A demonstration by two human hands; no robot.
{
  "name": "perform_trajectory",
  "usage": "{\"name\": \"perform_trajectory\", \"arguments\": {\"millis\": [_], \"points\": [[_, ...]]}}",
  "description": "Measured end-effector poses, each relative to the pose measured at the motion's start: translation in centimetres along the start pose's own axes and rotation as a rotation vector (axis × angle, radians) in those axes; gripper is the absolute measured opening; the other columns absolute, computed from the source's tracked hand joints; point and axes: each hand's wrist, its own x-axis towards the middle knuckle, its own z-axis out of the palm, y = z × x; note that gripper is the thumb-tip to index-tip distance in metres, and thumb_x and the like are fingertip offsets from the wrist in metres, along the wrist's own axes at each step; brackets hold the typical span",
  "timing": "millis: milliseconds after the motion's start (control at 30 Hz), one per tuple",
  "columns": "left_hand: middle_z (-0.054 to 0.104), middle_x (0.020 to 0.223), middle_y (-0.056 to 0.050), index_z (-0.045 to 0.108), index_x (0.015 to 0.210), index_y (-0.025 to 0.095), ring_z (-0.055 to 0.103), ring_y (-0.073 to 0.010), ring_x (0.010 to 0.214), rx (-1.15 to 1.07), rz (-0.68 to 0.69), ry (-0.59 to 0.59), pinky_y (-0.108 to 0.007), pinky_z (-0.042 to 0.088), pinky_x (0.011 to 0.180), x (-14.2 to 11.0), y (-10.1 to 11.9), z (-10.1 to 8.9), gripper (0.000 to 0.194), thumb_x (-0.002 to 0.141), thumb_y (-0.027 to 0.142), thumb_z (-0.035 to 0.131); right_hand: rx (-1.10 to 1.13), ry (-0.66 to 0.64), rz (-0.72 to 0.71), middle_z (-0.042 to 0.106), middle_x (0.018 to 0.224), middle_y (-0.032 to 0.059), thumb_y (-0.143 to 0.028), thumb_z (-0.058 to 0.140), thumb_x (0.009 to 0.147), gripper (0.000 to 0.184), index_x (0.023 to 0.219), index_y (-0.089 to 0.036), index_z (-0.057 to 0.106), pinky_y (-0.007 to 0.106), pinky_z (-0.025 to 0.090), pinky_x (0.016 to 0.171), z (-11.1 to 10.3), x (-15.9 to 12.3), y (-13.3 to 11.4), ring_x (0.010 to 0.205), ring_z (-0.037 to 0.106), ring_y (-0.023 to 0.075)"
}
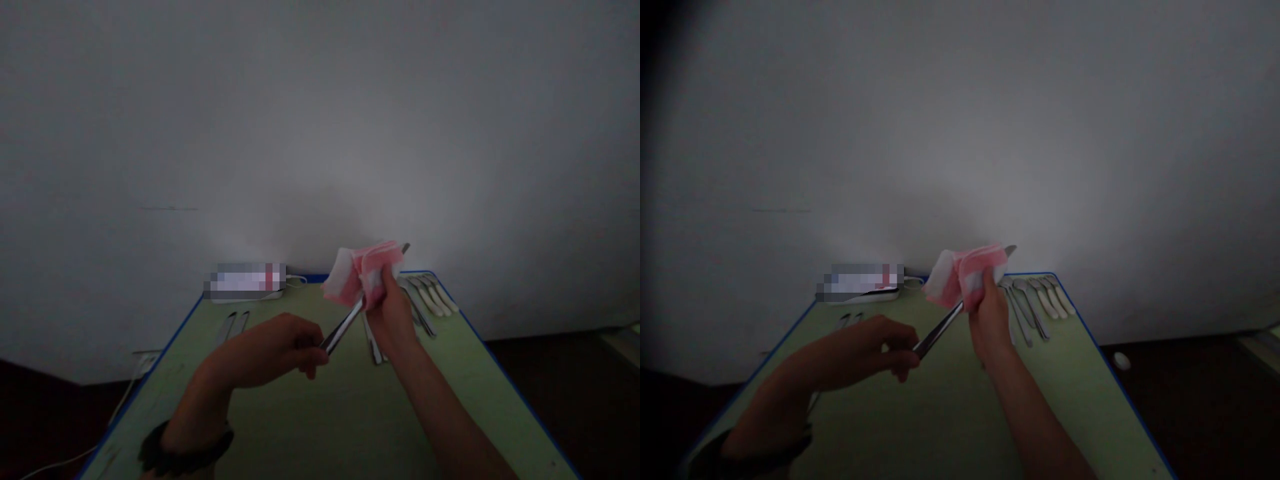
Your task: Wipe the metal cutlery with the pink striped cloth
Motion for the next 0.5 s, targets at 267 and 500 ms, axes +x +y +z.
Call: {"name": "perform_trajectory", "arguments": {"millis": [267,500], "points": [[0.072,0.075,0.0,0.064,0.076,0.019,0.064,-0.0143,0.071,-0.042,0.034,-0.016,-0.022,0.043,0.065,-0.4,0.1,-0.4,0.028,0.089,0.039,0.049,0.117,0.051,-0.048,0.072,0.085,0.0008,-0.038,0.051,0.087,0.024,0.094,-0.02,0.065,0.031,0.052,0.082,0.1,0.4,-1.2,0.083,0.066,0.0145],[0.067,0.072,0.001,0.062,0.073,0.018,0.062,-0.0128,0.069,-0.052,0.138,0.025,-0.022,0.041,0.064,0.2,0.7,-0.1,0.033,0.09,0.043,0.049,-0.022,-0.063,0.122,0.07,0.084,0.0025,-0.035,0.061,0.08,0.022,0.086,-0.014,0.067,0.025,0.049,0.074,0.3,-1.1,1.9,0.073,0.062,0.0128]]}}
